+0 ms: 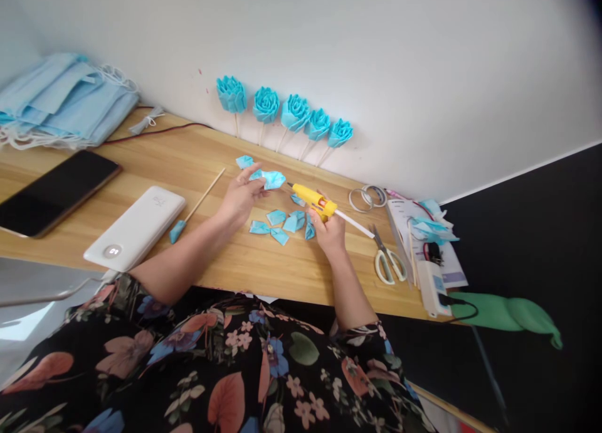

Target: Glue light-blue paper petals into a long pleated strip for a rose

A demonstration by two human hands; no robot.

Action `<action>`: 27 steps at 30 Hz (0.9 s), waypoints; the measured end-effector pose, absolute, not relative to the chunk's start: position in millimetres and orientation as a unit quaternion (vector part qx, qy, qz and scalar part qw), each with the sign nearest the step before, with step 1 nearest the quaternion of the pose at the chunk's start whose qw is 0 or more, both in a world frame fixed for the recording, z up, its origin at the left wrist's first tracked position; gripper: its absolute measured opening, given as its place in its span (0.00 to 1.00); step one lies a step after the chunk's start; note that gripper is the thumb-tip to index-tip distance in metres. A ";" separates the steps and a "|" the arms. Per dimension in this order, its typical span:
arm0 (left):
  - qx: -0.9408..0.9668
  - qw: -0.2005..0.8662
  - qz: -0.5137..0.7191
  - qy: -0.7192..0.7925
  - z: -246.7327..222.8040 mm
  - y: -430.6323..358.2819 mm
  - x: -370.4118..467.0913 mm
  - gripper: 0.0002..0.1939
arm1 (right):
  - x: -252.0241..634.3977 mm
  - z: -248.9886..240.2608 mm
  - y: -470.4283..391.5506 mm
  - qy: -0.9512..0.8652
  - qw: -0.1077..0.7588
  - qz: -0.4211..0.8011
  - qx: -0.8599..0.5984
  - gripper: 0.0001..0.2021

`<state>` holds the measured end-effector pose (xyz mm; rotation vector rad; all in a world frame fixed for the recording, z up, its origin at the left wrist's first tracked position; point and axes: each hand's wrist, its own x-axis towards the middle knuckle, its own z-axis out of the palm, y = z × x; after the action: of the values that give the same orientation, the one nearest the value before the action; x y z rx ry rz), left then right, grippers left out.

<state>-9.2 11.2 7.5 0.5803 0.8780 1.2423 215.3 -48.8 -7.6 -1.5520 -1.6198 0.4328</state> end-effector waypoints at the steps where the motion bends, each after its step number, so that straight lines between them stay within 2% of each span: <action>1: 0.253 0.689 0.555 0.392 7.6 11.7 -10.0 0.28 | 219.7 -7.5 -46.5 -0.637 0.417 0.165 -0.627 0.16; 5: 0.240 0.692 0.554 0.396 7.5 13.2 -11.8 0.28 | 251.4 -6.3 -33.9 -0.543 0.432 0.208 -0.690 0.26; 7: 0.239 0.692 0.553 0.398 7.9 13.0 -11.6 0.27 | 272.7 -2.7 -28.9 -0.503 0.386 0.238 -0.736 0.28; 9: 0.239 0.692 0.551 0.400 8.8 12.2 -11.0 0.27 | 291.8 5.4 -27.4 -0.494 0.279 0.223 -0.793 0.29; 12: 0.244 0.691 0.553 0.396 10.4 10.8 -10.1 0.26 | 302.8 27.2 -32.8 -0.514 0.072 0.073 -0.852 0.31; 14: 0.251 0.691 0.554 0.391 10.6 10.1 -9.8 0.26 | 292.9 43.1 -38.8 -0.500 -0.004 -0.004 -0.866 0.32; 17: 0.257 0.689 0.554 0.390 9.3 9.9 -9.7 0.27 | 256.4 55.5 -44.6 -0.573 0.010 -0.013 -0.819 0.27; 20: 0.266 0.682 0.557 0.392 7.3 10.4 -10.0 0.25 | 212.4 47.1 -40.6 -0.722 0.074 0.074 -0.683 0.17; 23: 0.288 0.666 0.562 0.396 6.0 11.3 -10.8 0.24 | 179.9 29.0 -29.8 -0.794 0.063 0.112 -0.594 0.12; 27: 0.310 0.653 0.563 0.401 5.2 12.6 -11.5 0.24 | 163.2 11.8 -17.7 -0.807 0.048 0.090 -0.582 0.09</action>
<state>-11.5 12.6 5.2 0.7031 0.9090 1.2762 163.2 -17.7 11.8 -1.7748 -2.4592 0.2734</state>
